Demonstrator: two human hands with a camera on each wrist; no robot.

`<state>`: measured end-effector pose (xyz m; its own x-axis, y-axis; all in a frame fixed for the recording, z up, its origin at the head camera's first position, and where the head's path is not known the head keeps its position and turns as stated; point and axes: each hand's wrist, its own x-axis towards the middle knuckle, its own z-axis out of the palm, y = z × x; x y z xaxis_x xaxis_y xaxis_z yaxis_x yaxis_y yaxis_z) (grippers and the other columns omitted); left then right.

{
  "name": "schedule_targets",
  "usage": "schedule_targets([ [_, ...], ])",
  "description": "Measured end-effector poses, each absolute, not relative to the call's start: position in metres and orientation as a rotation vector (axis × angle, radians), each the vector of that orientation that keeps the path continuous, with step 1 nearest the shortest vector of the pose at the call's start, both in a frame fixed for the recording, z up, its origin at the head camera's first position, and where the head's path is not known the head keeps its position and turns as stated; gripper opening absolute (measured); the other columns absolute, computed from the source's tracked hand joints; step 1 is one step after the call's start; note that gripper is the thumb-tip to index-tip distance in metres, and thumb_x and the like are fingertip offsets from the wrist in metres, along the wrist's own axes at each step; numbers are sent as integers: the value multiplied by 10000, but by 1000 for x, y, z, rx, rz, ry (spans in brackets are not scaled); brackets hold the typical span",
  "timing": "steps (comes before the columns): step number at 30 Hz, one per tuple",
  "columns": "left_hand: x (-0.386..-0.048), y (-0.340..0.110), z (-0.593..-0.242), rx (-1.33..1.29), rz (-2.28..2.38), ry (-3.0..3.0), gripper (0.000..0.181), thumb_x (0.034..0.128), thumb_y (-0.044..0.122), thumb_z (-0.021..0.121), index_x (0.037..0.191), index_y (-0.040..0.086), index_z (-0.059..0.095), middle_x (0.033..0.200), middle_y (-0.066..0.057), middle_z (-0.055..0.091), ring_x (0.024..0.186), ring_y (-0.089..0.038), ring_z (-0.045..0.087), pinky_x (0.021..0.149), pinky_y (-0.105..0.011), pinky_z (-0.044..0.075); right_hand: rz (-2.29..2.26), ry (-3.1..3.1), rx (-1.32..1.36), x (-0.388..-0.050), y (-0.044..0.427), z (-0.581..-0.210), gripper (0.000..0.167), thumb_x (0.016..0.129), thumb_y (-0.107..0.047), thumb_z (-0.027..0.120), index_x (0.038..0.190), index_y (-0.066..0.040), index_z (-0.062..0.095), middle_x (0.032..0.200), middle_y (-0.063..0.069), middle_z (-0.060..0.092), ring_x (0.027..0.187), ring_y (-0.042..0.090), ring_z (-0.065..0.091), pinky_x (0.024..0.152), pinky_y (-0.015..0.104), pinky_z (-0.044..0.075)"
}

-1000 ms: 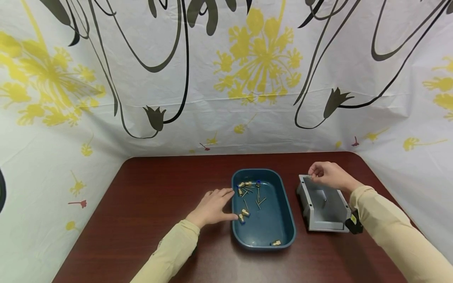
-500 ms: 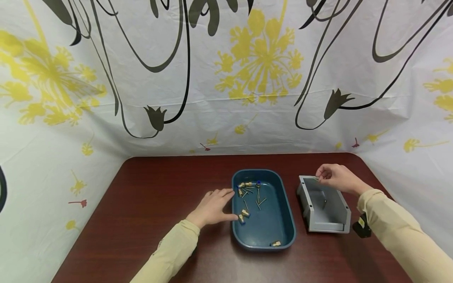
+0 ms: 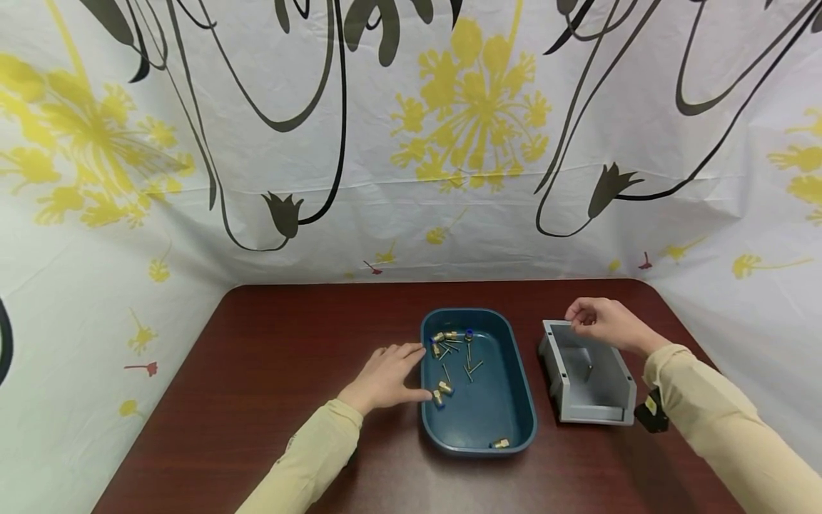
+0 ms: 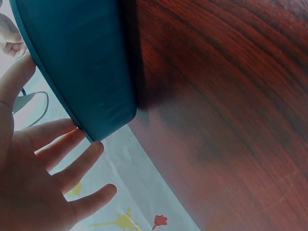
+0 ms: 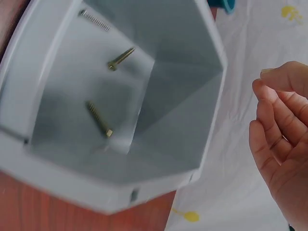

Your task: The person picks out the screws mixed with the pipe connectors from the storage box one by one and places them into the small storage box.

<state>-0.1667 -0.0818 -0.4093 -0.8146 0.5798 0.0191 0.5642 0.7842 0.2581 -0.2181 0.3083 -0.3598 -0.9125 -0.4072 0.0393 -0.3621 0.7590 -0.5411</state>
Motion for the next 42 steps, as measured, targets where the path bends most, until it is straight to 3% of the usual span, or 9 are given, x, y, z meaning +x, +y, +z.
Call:
schedule_targets([
  [22,-165,-82,-409,904,402,2891,756,751,536,598,1326,83,409,1330,-48,386,1157,-244,386,930,-459,279,-1017,2670,-882,-237,197,-350,87,830,-70,586,907,-110,589,807,-20,590,742,120,559,626,314,452],
  [29,-167,-82,-409,906,394,2889,762,752,546,590,1328,82,407,1332,-47,384,1155,-247,388,922,-461,286,-1025,2589,-979,-238,164,-360,71,840,-52,569,906,-73,586,795,19,581,715,156,559,653,300,451],
  [38,-168,-82,-408,910,384,2884,758,758,544,585,1330,82,403,1332,-48,383,1154,-245,388,920,-462,288,-994,2535,-914,-238,143,-378,83,819,-16,566,895,-5,598,776,34,595,710,126,563,667,297,457],
  [42,-167,-82,-407,898,373,2878,759,760,550,578,1337,91,394,1339,-43,376,1161,-237,382,927,-461,284,-1022,2485,-850,-238,139,-387,105,818,-21,566,906,28,595,772,44,595,728,220,570,667,307,447],
])
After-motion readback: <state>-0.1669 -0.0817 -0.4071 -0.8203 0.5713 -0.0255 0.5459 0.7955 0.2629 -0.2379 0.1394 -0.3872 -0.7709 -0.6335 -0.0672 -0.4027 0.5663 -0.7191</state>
